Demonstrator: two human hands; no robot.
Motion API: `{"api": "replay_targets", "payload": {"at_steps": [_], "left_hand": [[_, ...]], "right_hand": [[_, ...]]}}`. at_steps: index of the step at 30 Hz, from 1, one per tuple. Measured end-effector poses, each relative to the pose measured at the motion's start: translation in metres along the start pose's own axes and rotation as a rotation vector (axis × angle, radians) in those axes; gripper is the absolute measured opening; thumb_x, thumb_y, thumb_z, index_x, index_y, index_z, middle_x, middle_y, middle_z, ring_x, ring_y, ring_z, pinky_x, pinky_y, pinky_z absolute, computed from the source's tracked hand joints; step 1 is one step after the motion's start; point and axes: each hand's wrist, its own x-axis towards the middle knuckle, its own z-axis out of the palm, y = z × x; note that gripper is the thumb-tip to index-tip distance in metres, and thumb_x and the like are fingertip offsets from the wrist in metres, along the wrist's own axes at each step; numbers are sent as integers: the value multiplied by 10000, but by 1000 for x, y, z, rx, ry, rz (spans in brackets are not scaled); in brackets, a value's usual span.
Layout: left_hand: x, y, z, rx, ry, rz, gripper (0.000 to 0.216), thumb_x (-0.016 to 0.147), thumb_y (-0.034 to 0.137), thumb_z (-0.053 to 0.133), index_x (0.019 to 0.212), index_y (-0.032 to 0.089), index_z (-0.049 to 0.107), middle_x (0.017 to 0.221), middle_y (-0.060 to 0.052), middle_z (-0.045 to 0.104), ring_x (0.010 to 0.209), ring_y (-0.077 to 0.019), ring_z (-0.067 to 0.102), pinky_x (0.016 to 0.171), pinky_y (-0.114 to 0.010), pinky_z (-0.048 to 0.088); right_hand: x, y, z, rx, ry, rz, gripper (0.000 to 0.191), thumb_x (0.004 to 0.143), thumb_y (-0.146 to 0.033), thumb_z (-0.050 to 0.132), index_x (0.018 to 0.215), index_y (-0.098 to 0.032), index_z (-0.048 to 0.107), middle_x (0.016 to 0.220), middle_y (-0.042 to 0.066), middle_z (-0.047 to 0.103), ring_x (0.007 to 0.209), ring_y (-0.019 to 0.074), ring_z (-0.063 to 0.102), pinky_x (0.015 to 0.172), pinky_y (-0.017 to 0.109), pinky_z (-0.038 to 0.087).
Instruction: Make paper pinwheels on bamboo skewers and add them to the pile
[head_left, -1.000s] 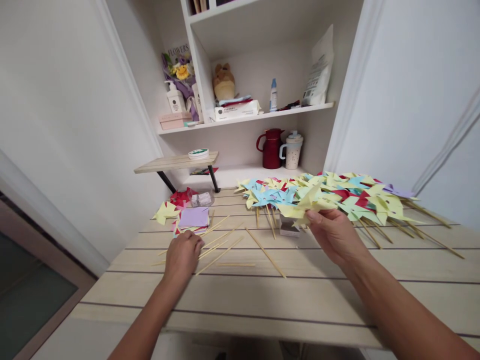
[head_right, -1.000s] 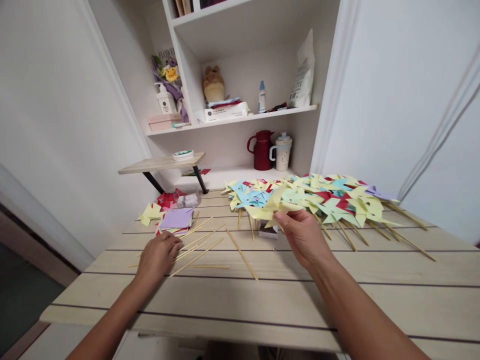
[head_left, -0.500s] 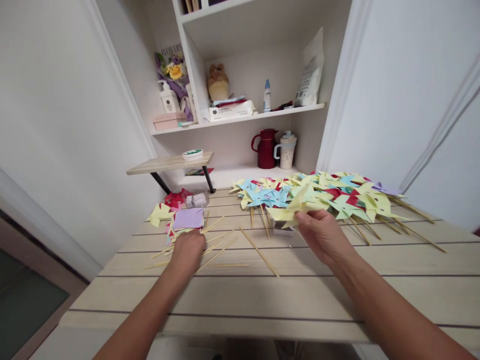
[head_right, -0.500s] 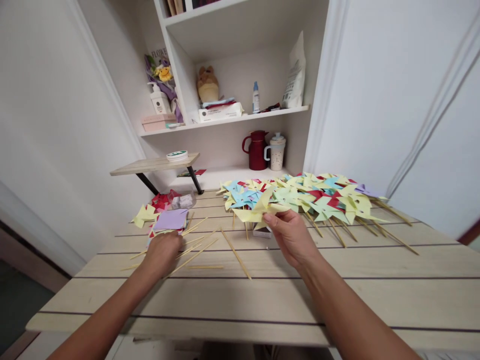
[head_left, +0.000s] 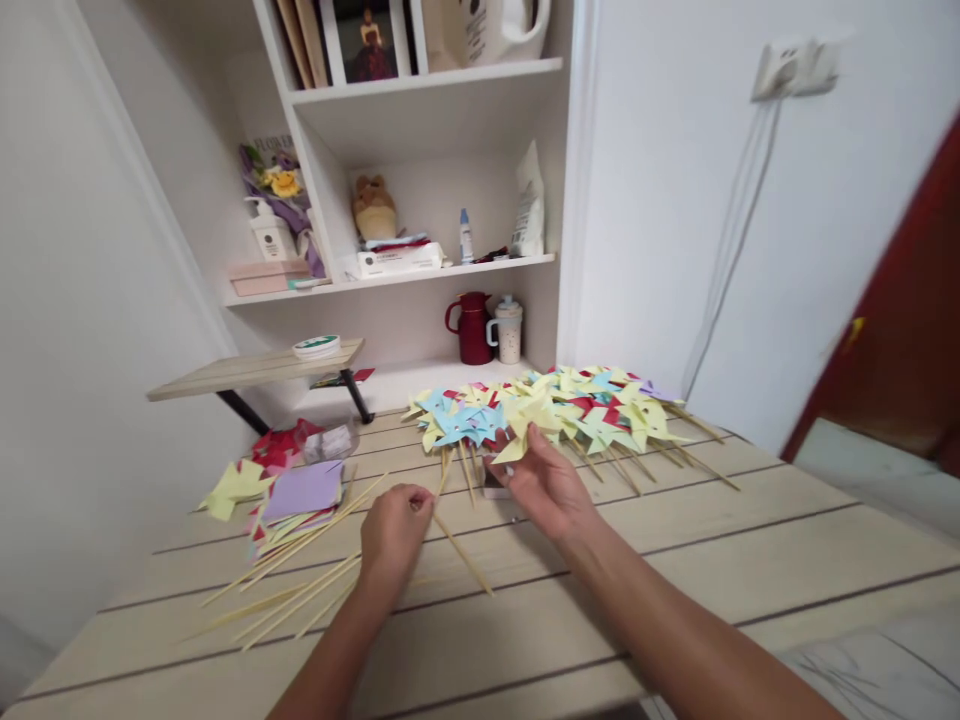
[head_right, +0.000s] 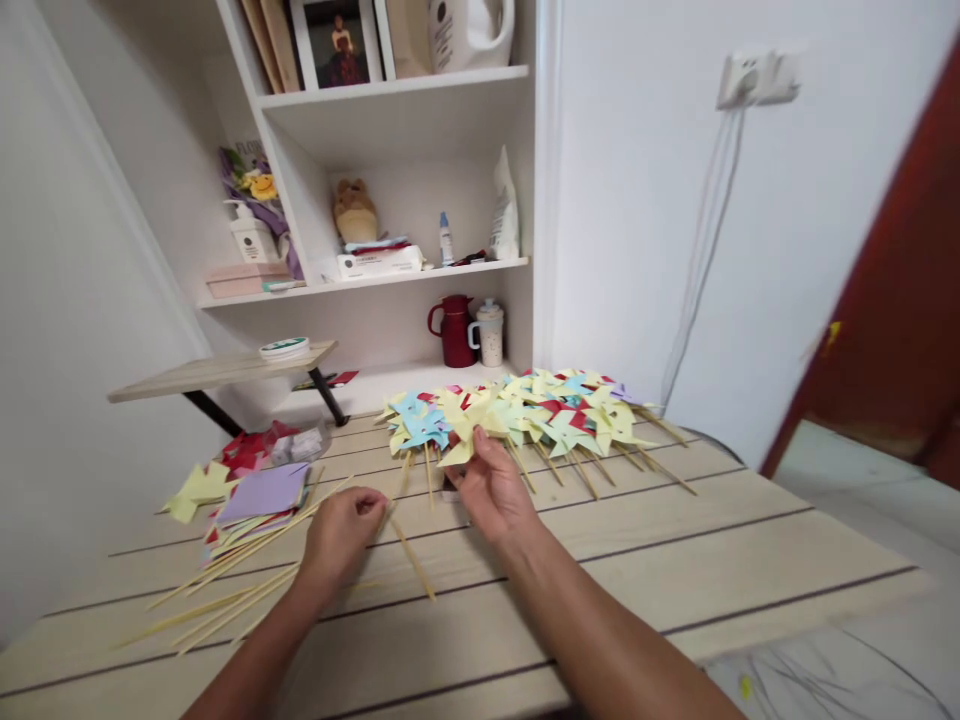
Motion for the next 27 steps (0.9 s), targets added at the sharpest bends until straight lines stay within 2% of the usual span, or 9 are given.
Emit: {"api": "replay_targets", "payload": {"at_steps": [4,8,13,16,21,24,27], "left_hand": [[-9,33,24,61,-78,88,193,852,229,567,755,210,733,870,-47,752,798,-201,660,655,-282,366],[-13,43,31,167,-94,161,222,889,205,521,791,204,721,883,-54,732,802,-198,652,679,-296,371],[-13,44,31,183,-55,305,236,937,239,519,916,227,754,1001,-64,703,969,-234,609,811,-348,395],[-14,48,35,142,-25,336,214,929,249,551,921,262,764,1111,-61,678,1049,-253,576,857,-381,395],[-10,43,47,-68,18,340,199,901,204,572,870,250,763,1098,-54,692,1083,-258,572,919,-411,404],[-4,30,45,-347,61,281,262,904,190,513,766,211,734,956,-60,713,963,-226,630,873,-365,465],[-1,16,33,-570,188,193,299,924,260,461,797,194,723,932,-66,704,774,-189,650,751,-316,514]], "right_hand": [[5,0,-2,52,104,-11,166,731,-331,824,814,-266,696,926,-15,765,858,202,673,733,351,532],[7,5,-6,68,201,-2,144,723,-276,826,784,-259,697,871,-15,773,810,204,675,689,332,513],[10,8,-12,-13,137,-12,135,754,-327,808,806,-269,697,859,-17,768,805,201,673,688,329,524],[10,8,-12,-17,89,-8,148,750,-338,813,814,-263,702,877,-20,766,795,189,673,698,325,534],[6,6,-4,6,29,1,153,738,-337,820,765,-248,699,839,-13,754,765,179,665,742,327,554],[0,0,1,-53,-24,-28,151,714,-319,833,771,-266,703,875,-11,751,822,194,668,789,351,554],[-7,-11,2,-213,-91,-149,228,639,-295,876,807,-275,723,900,-14,742,834,189,659,800,339,532]]}}
